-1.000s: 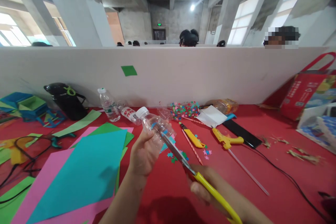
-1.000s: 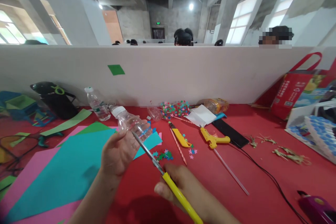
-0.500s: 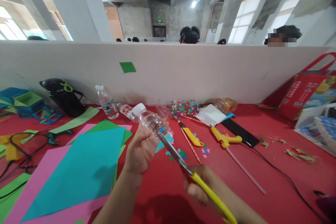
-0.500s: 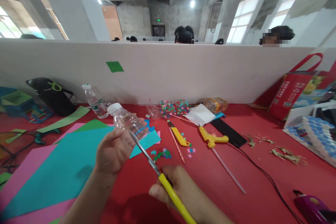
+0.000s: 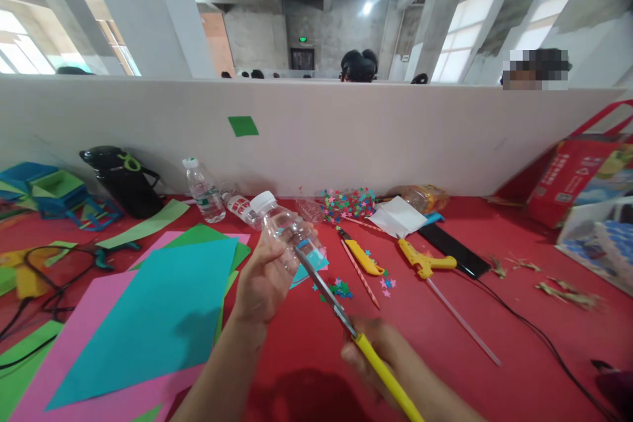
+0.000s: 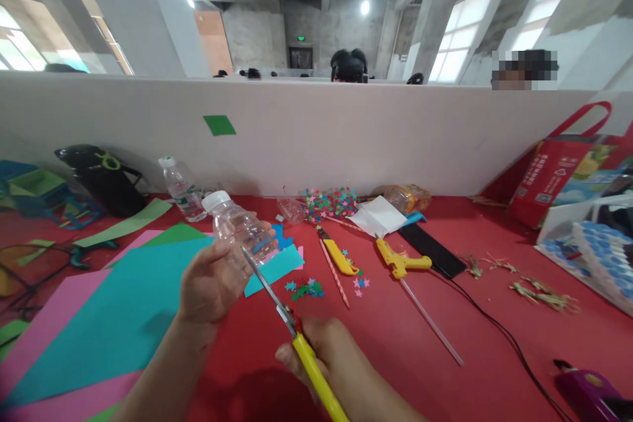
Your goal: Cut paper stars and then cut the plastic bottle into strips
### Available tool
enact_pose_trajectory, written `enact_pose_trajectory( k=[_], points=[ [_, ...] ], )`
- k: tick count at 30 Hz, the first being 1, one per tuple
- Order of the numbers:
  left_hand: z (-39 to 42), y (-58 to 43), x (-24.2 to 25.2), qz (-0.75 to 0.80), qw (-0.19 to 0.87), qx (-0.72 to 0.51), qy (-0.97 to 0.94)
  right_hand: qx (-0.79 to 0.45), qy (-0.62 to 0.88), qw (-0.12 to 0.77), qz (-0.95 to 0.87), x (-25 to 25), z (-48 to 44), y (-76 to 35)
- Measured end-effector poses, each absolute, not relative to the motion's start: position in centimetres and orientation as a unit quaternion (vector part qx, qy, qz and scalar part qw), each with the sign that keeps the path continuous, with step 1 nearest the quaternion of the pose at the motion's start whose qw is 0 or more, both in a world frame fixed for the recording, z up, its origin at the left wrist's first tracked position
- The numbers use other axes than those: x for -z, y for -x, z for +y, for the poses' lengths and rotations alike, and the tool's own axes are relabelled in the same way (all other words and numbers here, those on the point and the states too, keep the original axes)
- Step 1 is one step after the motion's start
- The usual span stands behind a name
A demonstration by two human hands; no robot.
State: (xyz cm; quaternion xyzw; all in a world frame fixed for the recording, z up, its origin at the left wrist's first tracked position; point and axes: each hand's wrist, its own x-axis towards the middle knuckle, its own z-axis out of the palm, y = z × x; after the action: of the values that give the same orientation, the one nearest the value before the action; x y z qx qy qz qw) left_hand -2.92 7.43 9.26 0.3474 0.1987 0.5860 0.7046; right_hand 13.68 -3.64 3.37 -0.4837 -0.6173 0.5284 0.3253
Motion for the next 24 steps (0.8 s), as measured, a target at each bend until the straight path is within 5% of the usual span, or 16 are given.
enact_pose_trajectory(
  k=[24],
  points=[
    [7.3, 2.2, -8.2, 0.196, 0.666, -0.601, -0.397, -0.528, 0.449, 0.352, -0.629, -2.7, -4.0, -14.3]
  ],
)
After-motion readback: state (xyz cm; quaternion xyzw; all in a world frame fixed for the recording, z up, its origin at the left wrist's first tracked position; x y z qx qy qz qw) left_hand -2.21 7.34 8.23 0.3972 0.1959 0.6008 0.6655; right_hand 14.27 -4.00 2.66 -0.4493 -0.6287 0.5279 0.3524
